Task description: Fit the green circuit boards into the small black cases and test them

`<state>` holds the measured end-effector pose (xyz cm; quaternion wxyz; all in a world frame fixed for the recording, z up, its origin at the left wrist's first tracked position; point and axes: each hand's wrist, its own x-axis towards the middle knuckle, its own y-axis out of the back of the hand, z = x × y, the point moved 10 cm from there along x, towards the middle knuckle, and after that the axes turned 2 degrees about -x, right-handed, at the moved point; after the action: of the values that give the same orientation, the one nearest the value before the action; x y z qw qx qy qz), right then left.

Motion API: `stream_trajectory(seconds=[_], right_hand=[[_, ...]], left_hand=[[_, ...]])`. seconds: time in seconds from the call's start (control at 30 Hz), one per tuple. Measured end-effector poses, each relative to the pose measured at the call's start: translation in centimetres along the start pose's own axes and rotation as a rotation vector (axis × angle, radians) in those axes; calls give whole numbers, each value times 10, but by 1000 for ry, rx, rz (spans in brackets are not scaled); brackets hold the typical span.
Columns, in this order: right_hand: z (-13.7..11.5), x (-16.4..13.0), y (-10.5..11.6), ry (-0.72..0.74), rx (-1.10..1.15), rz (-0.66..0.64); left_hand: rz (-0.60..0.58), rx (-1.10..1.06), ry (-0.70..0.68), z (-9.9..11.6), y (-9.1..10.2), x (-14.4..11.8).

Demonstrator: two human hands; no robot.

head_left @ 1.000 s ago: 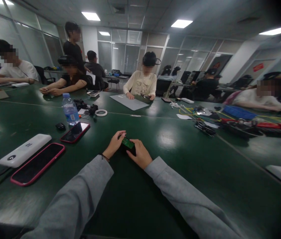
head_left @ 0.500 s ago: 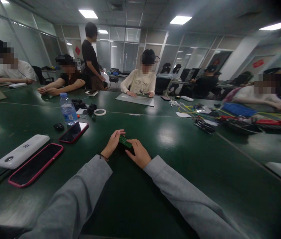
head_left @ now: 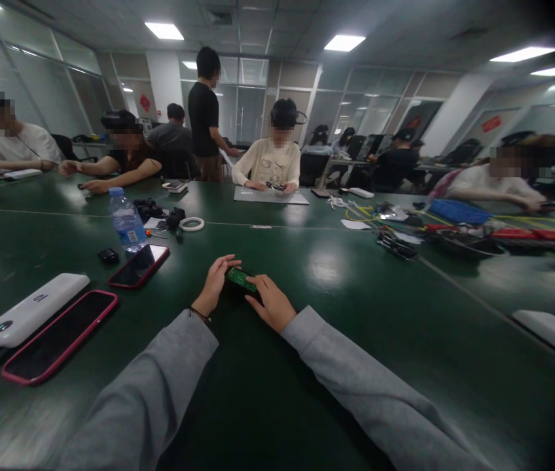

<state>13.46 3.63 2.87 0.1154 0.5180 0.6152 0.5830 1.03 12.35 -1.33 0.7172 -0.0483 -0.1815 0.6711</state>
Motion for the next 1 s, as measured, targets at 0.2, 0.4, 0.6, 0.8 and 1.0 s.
stream_trajectory(seconds=[0.2, 0.4, 0.6, 0.8, 1.0], right_hand=[[0, -1, 1, 0, -3, 12], [1, -1, 1, 6, -15, 22], [3, 0, 0, 14, -11, 41], [6, -1, 0, -12, 12, 31], [8, -1, -2, -16, 32, 17]], left_hand=[[-5, -20, 23, -2, -1, 1], [-9, -20, 17, 0, -2, -1], [-24, 22, 7, 6, -4, -3], [-36, 39, 8, 8, -7, -4], [-50, 93, -12, 9, -8, -4]])
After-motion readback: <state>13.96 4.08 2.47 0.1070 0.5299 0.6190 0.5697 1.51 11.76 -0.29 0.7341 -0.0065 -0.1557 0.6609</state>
